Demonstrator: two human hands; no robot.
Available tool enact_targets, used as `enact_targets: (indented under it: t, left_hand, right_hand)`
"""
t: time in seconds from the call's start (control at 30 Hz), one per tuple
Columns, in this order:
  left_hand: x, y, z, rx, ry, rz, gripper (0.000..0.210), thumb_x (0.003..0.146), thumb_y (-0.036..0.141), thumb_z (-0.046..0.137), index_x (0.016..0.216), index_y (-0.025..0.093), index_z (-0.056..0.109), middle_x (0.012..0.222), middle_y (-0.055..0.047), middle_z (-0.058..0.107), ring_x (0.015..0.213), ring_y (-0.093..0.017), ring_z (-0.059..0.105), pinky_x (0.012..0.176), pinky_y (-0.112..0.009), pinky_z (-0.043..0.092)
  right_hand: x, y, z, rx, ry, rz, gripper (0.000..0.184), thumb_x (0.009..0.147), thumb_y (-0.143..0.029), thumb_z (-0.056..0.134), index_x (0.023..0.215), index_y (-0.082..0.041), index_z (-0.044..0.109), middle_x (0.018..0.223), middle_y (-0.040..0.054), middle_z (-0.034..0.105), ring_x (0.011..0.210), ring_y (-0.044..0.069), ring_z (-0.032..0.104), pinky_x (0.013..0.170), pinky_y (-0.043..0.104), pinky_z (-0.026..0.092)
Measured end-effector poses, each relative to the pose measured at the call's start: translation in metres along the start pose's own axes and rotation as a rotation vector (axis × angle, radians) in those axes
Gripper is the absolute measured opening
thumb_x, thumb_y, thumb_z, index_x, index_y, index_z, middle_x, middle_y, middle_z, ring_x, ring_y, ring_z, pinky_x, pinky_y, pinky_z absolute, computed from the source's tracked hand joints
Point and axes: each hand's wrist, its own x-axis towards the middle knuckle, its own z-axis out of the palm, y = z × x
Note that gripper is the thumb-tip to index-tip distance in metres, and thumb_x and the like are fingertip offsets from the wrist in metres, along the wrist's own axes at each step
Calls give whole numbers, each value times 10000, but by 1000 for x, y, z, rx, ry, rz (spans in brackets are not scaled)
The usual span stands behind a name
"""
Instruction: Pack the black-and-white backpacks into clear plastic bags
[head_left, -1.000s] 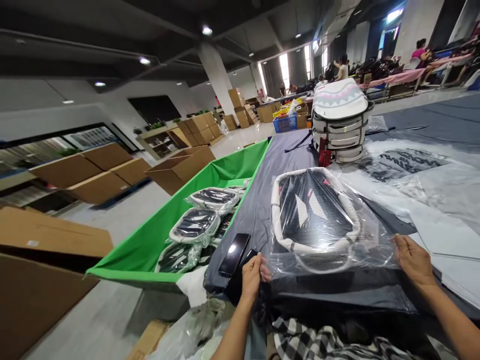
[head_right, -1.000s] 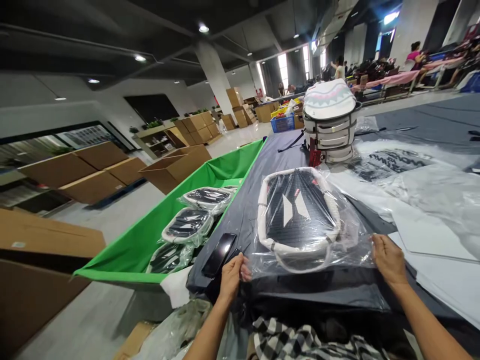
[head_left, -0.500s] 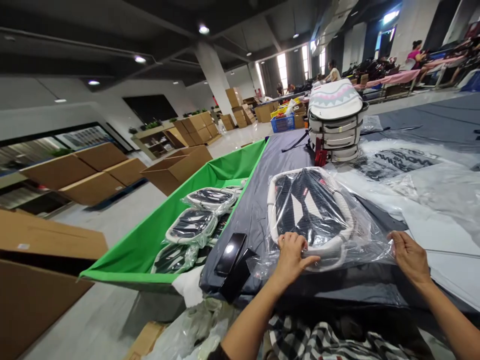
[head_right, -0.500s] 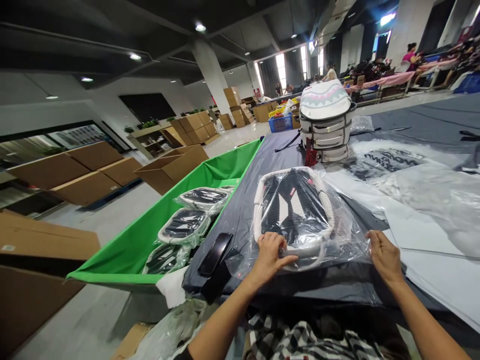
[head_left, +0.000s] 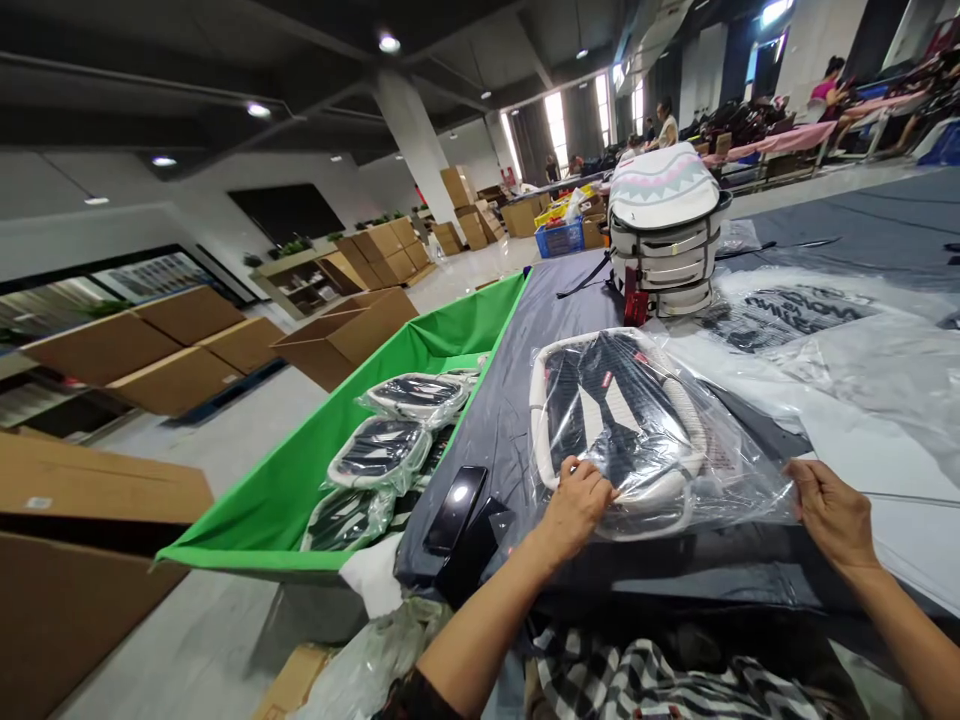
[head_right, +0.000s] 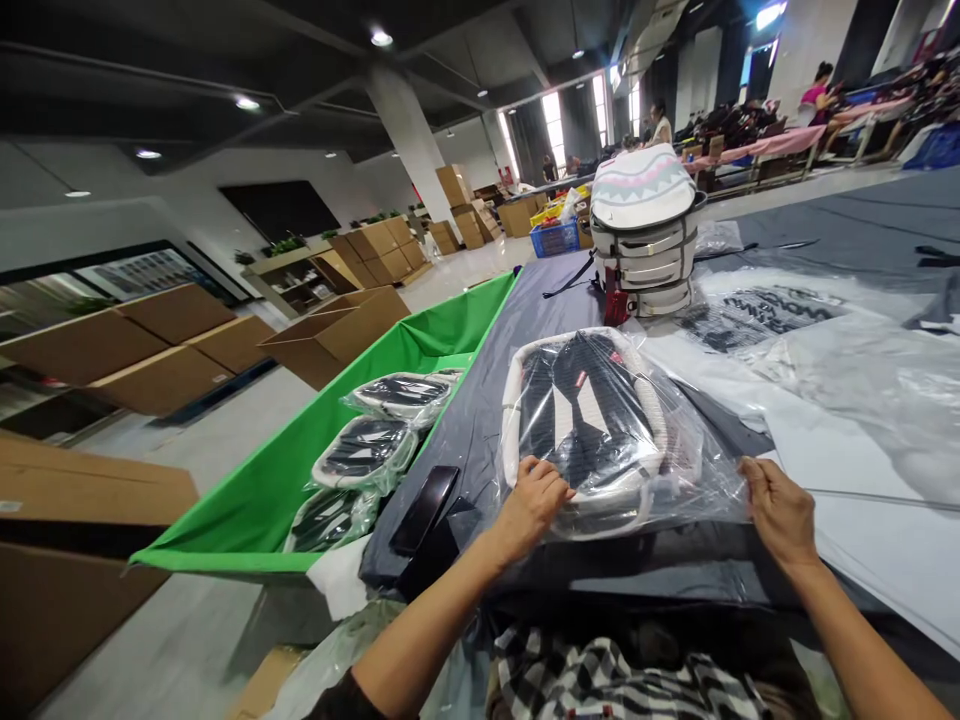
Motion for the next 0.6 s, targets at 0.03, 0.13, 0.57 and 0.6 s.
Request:
enact_targets:
  t: [0.03,0.13,0.57,0.6]
  left_hand:
    - [0,0,2,-30,-23,-55,268,1035,245,480,808,175,604,800,-41,640,873,-211,546,925,-403,344]
    - [0,-2,8,-82,-75,-190,290,1032,264,488,782,181,610,761,-34,630,823,-207,553,838,-370,372]
    - [2,3,23,-46,-91,-234,283,994,231,526,731,177,615,694,-63,617,779,-232,578,710,-346,380]
    - [0,3,24,-46,-88,-234,286,999,230,516,734,178,611,696,-62,617,780,-233,578,714,-348,384]
  right_hand:
    - [1,0,0,7,-8,22,787,700,-981,320,745,-237,572,432,15,508,408,207,500,513,352,411]
    - [5,3,4,20,-52,89,777,674,-975,371,724,-231,589,400,-5,486,378,189,469,471,336,381]
    - [17,9,-2,-235,-234,150,817,616,-997,295,570,-236,589,473,58,596,500,231,598,527,341,408]
    - [18,12,-9,-233,-225,124,811,600,-997,336,595,-236,618,531,61,640,528,236,618,533,343,424]
